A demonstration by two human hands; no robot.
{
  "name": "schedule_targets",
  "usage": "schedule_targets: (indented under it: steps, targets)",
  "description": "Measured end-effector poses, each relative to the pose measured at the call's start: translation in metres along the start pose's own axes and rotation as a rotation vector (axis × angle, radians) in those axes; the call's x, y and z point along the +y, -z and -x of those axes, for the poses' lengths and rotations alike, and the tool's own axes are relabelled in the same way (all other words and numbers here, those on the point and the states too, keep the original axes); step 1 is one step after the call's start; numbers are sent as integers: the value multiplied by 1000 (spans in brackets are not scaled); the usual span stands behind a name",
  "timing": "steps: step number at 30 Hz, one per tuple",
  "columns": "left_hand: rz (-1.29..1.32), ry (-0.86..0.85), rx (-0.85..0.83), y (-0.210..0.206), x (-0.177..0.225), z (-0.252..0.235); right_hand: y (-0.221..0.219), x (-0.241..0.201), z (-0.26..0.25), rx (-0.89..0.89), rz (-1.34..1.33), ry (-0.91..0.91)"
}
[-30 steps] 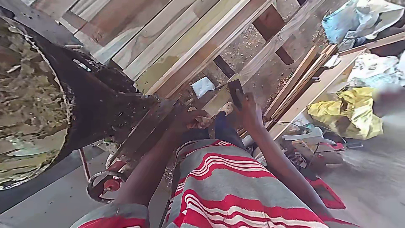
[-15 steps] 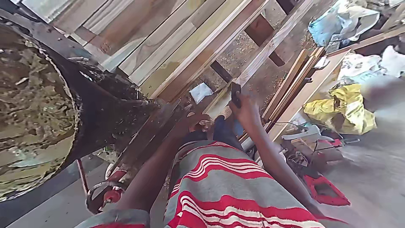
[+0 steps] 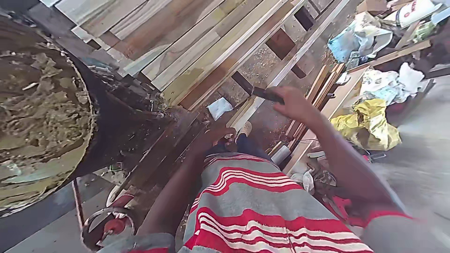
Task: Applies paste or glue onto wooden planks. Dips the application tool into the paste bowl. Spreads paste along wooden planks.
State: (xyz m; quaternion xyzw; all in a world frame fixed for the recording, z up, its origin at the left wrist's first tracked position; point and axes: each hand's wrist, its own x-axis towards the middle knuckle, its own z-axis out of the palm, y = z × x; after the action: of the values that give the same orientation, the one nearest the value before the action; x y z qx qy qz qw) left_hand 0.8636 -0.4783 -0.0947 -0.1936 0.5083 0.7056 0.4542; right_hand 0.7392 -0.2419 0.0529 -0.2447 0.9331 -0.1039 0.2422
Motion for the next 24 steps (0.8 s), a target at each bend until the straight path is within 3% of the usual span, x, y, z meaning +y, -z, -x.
schedule_targets:
  steps: [4,8,13,19,24]
  targets:
    - [-23,-66,-19,2,-6,-4,33,-3,-61,-123,462,417]
    - [-137,-151,-38,0,-13,-7,25,-20,-93,-344,728,656]
    - [-73,-183,-88,-3,-21,-10,28,-9,-113,-382,854,776]
    - [-28,-117,80,-15,-25,-12,46,9,-124,-406,988,767]
    - [-38,-134,44,-17,-26,-11,55,20,-131,-409,966,837]
